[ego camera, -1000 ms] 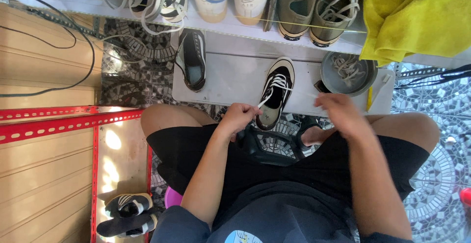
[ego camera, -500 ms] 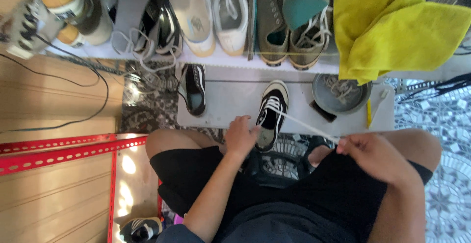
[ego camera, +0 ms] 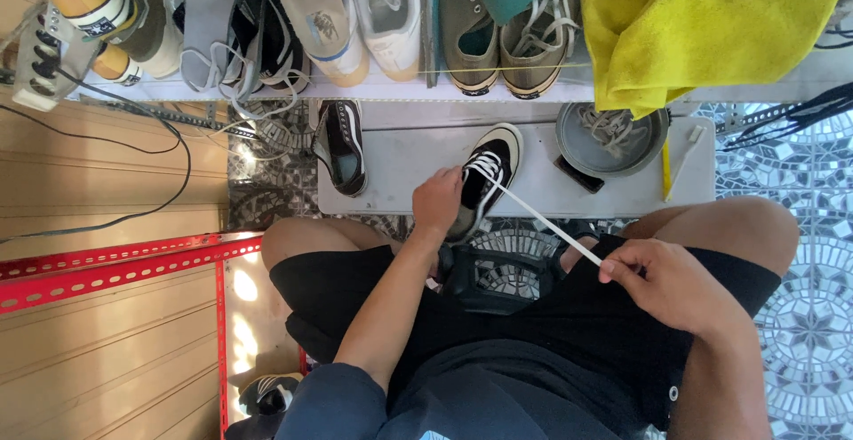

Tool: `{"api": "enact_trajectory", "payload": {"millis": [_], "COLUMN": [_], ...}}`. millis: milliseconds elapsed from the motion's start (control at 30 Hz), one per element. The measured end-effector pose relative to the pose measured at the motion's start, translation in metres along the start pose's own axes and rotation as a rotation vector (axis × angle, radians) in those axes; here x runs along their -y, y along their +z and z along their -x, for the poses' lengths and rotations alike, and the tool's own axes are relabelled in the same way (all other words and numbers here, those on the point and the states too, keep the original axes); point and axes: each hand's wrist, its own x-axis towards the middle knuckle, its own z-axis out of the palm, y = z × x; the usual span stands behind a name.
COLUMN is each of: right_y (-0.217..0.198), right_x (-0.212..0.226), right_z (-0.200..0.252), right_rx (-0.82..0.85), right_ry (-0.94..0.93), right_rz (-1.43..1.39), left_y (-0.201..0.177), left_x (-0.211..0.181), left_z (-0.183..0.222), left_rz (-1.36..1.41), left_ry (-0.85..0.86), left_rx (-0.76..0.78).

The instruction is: Threading a white shoelace through the eyelets of a black sneaker while sitting near a shoe rack.

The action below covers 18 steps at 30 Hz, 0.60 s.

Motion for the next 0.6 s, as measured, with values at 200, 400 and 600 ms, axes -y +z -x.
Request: {"api": "enact_trajectory", "payload": {"millis": [200, 400, 600], "right_y": [0.013, 0.009, 0.016], "right_x": [0.012, 0.043, 0.043], "right_z": [0.004, 0.020, 0.023], "right_rx": [-0.003, 0.083, -0.001], "right_ry": [-0.069, 0.054, -0.154], "right_rz": [-0.133, -0.323, -0.287], "left_y": [-0.026, -0.085, -0.059], "left_x": [-0.019, -0.078, -0.078], "left_z": [-0.011, 0.008, 0.021], "left_rz": [-0.129, -0.002, 0.341], "left_ry": [-0.133, -0.194, -0.382], "left_rx": [0.072, 0.210, 0.333]}}
